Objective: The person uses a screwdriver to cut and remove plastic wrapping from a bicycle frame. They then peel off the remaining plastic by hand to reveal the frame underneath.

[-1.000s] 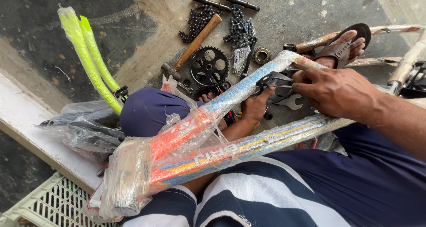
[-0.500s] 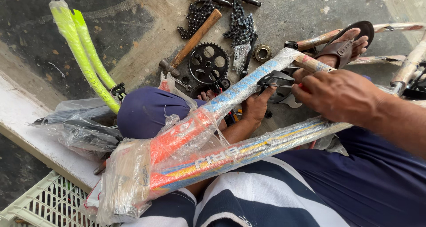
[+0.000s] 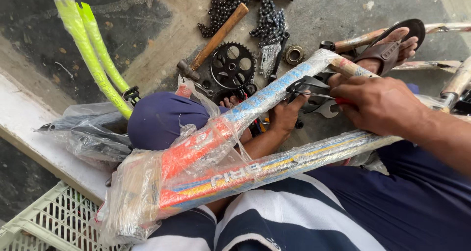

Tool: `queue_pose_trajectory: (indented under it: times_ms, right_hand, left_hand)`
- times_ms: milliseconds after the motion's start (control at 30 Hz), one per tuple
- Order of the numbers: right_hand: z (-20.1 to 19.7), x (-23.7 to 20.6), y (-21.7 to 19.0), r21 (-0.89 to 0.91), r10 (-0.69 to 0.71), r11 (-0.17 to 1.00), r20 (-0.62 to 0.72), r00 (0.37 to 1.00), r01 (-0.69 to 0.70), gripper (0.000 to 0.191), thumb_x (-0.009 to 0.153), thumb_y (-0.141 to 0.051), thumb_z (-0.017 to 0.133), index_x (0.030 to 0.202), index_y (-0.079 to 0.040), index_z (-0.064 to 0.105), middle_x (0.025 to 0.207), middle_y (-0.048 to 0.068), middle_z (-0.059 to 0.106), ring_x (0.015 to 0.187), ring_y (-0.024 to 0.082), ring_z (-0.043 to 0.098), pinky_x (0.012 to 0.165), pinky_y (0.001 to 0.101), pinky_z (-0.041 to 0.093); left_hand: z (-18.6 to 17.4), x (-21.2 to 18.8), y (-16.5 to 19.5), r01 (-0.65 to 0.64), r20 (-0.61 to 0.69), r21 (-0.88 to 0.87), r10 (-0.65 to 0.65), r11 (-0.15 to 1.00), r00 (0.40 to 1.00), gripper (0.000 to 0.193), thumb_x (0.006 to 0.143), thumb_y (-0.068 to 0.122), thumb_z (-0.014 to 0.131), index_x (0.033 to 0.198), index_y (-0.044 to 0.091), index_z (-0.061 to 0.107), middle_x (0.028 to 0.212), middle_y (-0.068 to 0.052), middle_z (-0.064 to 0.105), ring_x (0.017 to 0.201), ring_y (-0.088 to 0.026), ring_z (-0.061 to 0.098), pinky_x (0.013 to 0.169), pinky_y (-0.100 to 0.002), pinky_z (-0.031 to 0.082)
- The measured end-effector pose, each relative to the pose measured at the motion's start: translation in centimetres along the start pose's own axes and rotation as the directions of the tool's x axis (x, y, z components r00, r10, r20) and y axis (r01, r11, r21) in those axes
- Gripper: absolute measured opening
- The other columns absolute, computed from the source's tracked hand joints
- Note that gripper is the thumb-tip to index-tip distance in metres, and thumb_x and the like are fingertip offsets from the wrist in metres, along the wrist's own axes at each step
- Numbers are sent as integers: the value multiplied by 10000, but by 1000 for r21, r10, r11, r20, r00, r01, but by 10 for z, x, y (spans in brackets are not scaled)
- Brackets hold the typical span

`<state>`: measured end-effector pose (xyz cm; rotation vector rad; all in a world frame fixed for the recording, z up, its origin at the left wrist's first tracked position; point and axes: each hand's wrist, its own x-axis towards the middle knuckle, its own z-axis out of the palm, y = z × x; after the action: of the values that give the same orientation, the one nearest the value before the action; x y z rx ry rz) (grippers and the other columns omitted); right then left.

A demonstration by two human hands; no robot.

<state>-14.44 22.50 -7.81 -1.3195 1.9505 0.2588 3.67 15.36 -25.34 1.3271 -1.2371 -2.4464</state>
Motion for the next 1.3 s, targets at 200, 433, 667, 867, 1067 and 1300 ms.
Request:
queue_pose_trajectory:
  times_ms: [200,433,667,867,1067,1300]
  right_hand:
    - [4,0,3,-388,-69,910,203,977,145,580,987,-213,557,1564,-214,501,1373,87,638,980,157,715,603,228,639]
    - [12,5,-1,309,333,859,268,904,-408,395,947,-423,658,1288,-246,745,1180,58,779,1026,250,750,914,417,582]
    - [15,0,5,162,179,969,65,982,-188,501,890,-497,647,1347,-290,658,1093,61,770,953,262,751,888,422,584]
    - [8,-27,31,-131,381,923,174,908,-362,448,983,-497,602,1390,-313,652,1034,70,808,915,248,787,897,398,622]
    - [33,-14,54,23,179,984,-50,983,-178,452,937,-474,633,1307,-223,700,1054,123,775,922,295,749,879,440,592]
    - [48,-2,51,37,145,989,-41,989,-143,424,899,-463,660,1271,-266,717,1006,127,771,938,297,749,864,436,597]
  left_hand:
    - [1,1,-7,33,-7,-13,-33,999,999,407,891,291,795,1213,59,702,1183,-87,718,1084,-198,654,959,-345,502]
    - [1,-2,-15,60,-28,-12,-61,998,998,420,866,269,786,1217,53,705,1194,-80,712,1087,-203,640,983,-345,479]
    - [-5,1,-13,-72,51,89,68,993,996,446,851,366,792,1158,46,742,1117,-95,742,1015,-217,674,936,-347,508]
    - [-10,-16,2,292,22,269,-309,918,951,490,933,493,719,1189,96,587,1009,-44,648,918,-249,659,819,-397,541]
    - [-30,-74,65,-408,394,836,115,367,912,444,939,454,811,1078,74,626,1032,-111,664,938,-267,672,885,-439,531]
    - [0,-36,120,-686,665,712,462,-154,587,1057,520,311,916,1410,40,412,1265,-192,550,1110,-407,629,916,-492,494]
